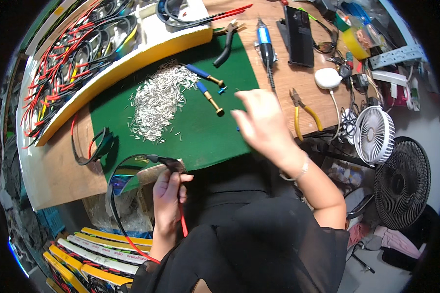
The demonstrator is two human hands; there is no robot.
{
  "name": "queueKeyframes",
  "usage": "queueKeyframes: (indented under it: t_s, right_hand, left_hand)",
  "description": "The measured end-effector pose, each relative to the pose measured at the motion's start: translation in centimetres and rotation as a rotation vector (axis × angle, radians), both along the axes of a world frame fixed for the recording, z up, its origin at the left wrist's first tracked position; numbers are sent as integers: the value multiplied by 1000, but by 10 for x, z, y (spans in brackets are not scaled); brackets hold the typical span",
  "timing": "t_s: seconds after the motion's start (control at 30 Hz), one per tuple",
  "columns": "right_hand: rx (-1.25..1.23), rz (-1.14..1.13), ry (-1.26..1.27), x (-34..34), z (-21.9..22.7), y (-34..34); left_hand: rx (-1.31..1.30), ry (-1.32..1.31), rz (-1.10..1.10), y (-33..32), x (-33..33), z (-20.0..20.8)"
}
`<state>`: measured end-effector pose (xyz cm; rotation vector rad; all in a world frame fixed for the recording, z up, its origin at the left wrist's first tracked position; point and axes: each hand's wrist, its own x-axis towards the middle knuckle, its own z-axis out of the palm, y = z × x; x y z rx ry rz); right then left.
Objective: The person assembles sunglasses by inserting small metal pins into the frame using a blue-handled tool and a yellow-handled tool. They repeatedly pick up sunglasses from a tray, insert pins into both sides of the frame, and place the finished units back into the tray.
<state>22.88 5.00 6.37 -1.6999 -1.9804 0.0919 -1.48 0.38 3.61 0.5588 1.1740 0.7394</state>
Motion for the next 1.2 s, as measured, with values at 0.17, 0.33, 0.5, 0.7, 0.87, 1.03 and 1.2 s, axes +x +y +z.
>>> queueKeyframes:
  t_s: [0.17,0.33,0.5,0.7,0.87,1.03,1.2]
  right_hand:
    - [-236,-548,-185,89,-9,-51]
    - [-86,-462,-333,98,-50,-71]
    - [-204,-609,8,91,-22,-74]
    - [-315,-81,409,-18,33,-87]
    - [-546,222,516,-70,-7,-90]
    - [-542,287,520,-84,-15,-81]
    - [-556,290,508,-83,-16,-79]
  left_hand:
    - [108,48,83,10,0,5]
    - [33,-53,17,23,9,13]
    - [2,-131,106,10,-7,1]
    - [103,-71,152,5,-10,-7]
    - [165,27,138,4,-3,2]
    - [144,108,116,2,-3,2]
    - [135,214,109,2,1,3]
